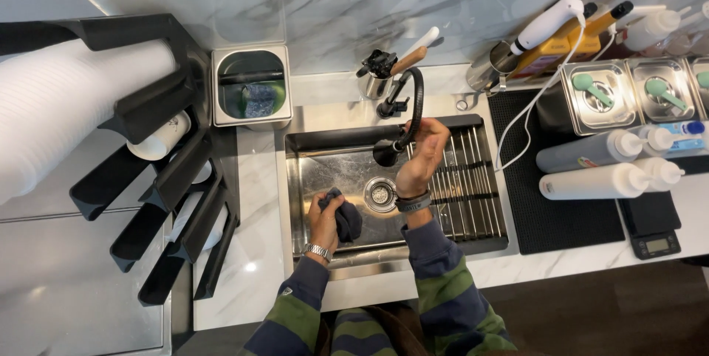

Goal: The person wipes a stainless steel ice bin lid and the surrounding counter with a gray cloth, then rinses and wrings the cloth at the sink. They wipe the front counter near a pastry display, open a drawer to retrieve a notepad and pen, and finally open a cash register drawer to remove paper currency.

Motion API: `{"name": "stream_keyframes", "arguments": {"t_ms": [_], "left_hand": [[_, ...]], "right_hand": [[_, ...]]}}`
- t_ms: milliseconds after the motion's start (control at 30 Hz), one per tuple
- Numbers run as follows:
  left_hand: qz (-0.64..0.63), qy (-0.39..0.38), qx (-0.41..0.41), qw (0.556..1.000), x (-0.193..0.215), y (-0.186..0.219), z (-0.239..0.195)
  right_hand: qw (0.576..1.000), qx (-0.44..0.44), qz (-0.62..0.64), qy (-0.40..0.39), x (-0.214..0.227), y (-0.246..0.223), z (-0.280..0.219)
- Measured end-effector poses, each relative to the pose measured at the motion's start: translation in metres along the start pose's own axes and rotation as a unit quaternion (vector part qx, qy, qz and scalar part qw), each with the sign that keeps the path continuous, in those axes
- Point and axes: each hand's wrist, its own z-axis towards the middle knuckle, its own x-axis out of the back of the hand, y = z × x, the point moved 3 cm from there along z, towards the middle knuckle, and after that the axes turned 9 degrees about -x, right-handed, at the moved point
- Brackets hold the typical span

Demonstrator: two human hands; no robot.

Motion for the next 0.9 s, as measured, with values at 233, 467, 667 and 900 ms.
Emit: {"name": "stream_keyframes", "arguments": {"t_ms": [233,467,667,900], "left_hand": [[0.011,-0.017,-0.031,0.999,-0.051,0.06,-0.028],[-0.094,-0.037,0.066,0.993,-0.081,0.096,-0.039],[-0.116,-0.233,0.102,0.96,-0.044,0.132,-0.02],[-0.301,-0.383,0.075,0.87,-0.047,0.092,0.022]], "right_hand": [[0.938,-0.144,-0.211,-0.236,0.102,0.076,-0.101],[0.867,-0.143,-0.324,-0.351,0.069,0.093,-0.122],[0.872,-0.311,-0.094,-0.366,0.063,0.094,-0.11],[0.486,-0.677,0.397,-0.384,0.031,0.075,-0.156]]}}
